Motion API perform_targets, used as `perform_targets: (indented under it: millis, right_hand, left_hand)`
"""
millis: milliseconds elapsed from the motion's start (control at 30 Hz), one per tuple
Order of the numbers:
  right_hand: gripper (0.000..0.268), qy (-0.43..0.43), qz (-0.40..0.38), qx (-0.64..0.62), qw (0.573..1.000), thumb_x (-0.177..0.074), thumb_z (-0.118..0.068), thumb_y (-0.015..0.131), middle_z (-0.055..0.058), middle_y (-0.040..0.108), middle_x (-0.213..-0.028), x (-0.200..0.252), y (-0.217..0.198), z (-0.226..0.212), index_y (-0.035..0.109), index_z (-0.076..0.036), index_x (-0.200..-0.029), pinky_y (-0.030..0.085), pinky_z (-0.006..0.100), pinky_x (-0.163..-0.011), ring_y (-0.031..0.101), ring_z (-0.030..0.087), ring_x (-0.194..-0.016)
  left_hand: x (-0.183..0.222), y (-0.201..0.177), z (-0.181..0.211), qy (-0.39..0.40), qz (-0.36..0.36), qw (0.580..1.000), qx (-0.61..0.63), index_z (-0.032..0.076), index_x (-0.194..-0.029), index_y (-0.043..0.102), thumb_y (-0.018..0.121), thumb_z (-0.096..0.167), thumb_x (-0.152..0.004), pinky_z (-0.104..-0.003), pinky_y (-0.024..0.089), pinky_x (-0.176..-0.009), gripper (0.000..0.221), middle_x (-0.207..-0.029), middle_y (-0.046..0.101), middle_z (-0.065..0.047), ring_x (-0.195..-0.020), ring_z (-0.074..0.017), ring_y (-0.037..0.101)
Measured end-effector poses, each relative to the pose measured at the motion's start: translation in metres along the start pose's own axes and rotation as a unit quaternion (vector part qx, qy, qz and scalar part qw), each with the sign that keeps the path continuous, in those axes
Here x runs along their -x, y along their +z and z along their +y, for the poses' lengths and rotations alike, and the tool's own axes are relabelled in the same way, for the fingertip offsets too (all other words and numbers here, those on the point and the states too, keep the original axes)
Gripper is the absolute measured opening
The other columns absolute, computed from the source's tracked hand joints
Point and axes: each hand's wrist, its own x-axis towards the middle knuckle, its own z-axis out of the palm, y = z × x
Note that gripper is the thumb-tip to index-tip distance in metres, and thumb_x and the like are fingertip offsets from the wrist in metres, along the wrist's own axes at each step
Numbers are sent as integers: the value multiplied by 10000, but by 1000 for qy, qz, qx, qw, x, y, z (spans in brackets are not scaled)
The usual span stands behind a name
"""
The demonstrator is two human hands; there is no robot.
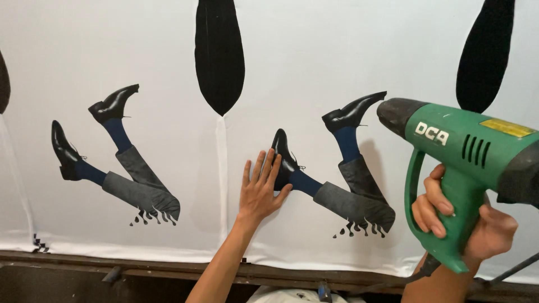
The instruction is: Using a heat gun to cure ink on printed fabric designs while smoothing the material by hand
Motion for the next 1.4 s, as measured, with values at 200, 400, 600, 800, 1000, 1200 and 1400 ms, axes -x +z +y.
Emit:
perform_targets:
  millis: [200, 400, 600, 800, 1000, 1200, 1400]
  right_hand:
    - [575, 21, 13, -33, 999, -936, -308, 784, 41, 514, -814, 25, 23, 9, 533, 39, -1320, 343, 313, -515, 507, 137, -513]
    - [590, 23, 20, -83, 996, -955, -285, 758, 52, 501, -831, 61, 26, 28, 489, 83, -1329, 371, 322, -520, 492, 140, -528]
    - [586, 2, 79, -78, 994, -945, -290, 752, 58, 492, -814, 104, 28, 45, 489, 102, -1293, 358, 326, -491, 470, 138, -502]
    - [613, 22, 125, -76, 989, -954, -306, 821, 81, 513, -805, 151, 17, 60, 506, 75, -1316, 377, 374, -486, 508, 177, -504]
    - [585, 22, 124, -127, 984, -970, -271, 830, 104, 505, -828, 180, 28, 78, 483, 76, -1288, 363, 383, -521, 499, 200, -548]
    - [552, 15, 91, -142, 985, -1007, -254, 749, 98, 496, -837, 195, 42, 73, 434, 97, -1295, 403, 374, -524, 498, 188, -546]
    - [570, 7, 92, -115, 989, -979, -255, 728, 101, 488, -827, 222, 29, 64, 444, 119, -1301, 386, 353, -480, 489, 178, -510]
  left_hand:
    - [3, 1, -1, -3, -4, 1000, 4, 130, -1613, 343, 569, 562, -1015, -494, 227, -1284, 771, -1684, 311, -98, -1567, -250, 308]
    - [3, 2, -2, -3, 1, 1000, -2, 116, -1610, 345, 575, 519, -1020, -488, 238, -1276, 750, -1680, 324, -108, -1561, -249, 323]
    - [5, -1, 0, -1, 9, 1000, -1, 113, -1611, 337, 567, 506, -1028, -488, 232, -1279, 739, -1676, 338, -105, -1561, -253, 317]
    - [7, -1, -2, 7, 12, 1000, -12, 122, -1617, 332, 542, 510, -1044, -489, 223, -1280, 723, -1685, 315, -100, -1567, -258, 300]
    - [8, -3, -2, 0, 11, 1000, -5, 128, -1613, 355, 528, 480, -1043, -485, 213, -1275, 692, -1690, 301, -104, -1569, -249, 293]
    - [9, -1, 0, -1, 15, 1000, -8, 115, -1603, 384, 518, 459, -1040, -490, 233, -1268, 674, -1679, 332, -99, -1563, -250, 302]
    - [7, 5, 3, -11, 5, 1000, 16, 97, -1614, 356, 506, 440, -1041, -504, 196, -1279, 685, -1695, 293, -112, -1575, -262, 273]
